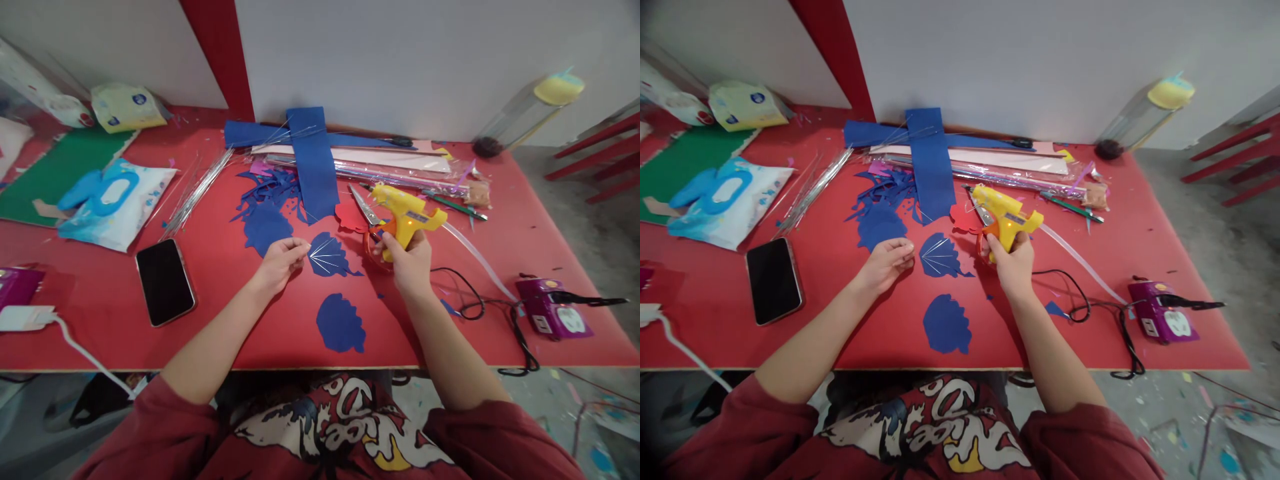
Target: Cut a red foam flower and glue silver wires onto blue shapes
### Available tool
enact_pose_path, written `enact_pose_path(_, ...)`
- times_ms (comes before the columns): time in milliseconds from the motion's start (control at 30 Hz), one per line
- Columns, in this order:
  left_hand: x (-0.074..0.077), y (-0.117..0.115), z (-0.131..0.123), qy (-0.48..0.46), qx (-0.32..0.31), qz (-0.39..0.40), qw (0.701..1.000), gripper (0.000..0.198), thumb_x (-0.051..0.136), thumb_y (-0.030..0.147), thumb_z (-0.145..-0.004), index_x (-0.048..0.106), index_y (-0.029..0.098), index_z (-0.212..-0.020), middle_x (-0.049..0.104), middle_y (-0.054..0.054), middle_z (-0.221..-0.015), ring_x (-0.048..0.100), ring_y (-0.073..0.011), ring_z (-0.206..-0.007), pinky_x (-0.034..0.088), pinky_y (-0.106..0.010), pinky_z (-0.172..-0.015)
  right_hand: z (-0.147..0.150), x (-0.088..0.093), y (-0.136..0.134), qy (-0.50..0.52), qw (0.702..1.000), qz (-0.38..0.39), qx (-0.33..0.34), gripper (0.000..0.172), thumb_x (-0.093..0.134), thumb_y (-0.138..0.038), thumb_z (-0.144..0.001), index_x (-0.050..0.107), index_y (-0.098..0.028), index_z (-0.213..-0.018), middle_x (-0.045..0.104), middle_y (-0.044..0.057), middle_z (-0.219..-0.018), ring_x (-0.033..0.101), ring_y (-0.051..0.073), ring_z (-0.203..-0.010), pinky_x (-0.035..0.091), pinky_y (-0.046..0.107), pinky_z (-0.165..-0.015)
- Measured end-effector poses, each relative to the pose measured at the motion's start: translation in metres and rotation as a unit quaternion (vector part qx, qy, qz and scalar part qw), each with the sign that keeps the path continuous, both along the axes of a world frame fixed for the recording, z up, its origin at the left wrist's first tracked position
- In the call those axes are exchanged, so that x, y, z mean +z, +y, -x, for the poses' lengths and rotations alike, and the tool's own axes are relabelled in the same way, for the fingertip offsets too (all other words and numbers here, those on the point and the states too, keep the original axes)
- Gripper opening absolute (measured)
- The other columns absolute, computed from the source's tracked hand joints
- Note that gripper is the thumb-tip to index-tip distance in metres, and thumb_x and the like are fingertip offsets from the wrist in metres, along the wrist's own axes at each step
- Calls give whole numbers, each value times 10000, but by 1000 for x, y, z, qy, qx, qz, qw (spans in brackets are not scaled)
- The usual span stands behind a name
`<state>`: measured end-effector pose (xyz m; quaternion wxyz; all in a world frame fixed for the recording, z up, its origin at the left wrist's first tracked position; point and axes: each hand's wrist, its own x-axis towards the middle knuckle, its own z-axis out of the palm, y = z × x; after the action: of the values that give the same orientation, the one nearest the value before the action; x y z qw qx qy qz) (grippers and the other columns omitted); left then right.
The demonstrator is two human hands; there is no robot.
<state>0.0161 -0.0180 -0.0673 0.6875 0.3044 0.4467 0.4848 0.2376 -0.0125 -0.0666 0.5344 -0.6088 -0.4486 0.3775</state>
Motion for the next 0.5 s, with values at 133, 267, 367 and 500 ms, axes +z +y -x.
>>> enact_pose_path(133, 0, 0, 3, 81, 15, -49, 995, 193, 769, 273, -548, 632, 142, -583, 524, 25, -541, 405, -43, -472, 311, -178, -461, -4, -1, 3, 30, 1000, -4, 2, 265, 638, -361, -673, 449, -237, -811, 568, -68, -562, 556, 111, -478, 416, 224, -447)
enact_pose_path(267, 10, -3, 6, 186, -42, -141, 971, 101, 731, 210, -600, 650, 154, -574, 576, -8, -599, 474, -83, -539, 359, -200, -516, -4, 0, 3, 61, 997, -9, 41, 211, 624, -352, -673, 477, -225, -755, 568, -60, -538, 540, 107, -475, 423, 238, -485)
enact_pose_path(367, 18, -4, 6, 260, -88, -186, 943, 80, 713, 174, -613, 655, 154, -562, 582, -19, -614, 475, -84, -526, 356, -205, -519, -4, 0, 3, 73, 995, 2, 63, 201, 614, -350, -668, 462, -221, -694, 566, -52, -525, 521, 100, -469, 398, 230, -469)
enact_pose_path(500, 24, 4, 26, 394, -35, -267, 879, 70, 716, 152, -604, 659, 173, -569, 579, -12, -644, 487, -97, -592, 374, -213, -598, -4, 0, 4, 76, 994, 23, 81, 227, 626, -362, -653, 454, -220, -696, 560, -56, -529, 506, 91, -457, 386, 219, -448)
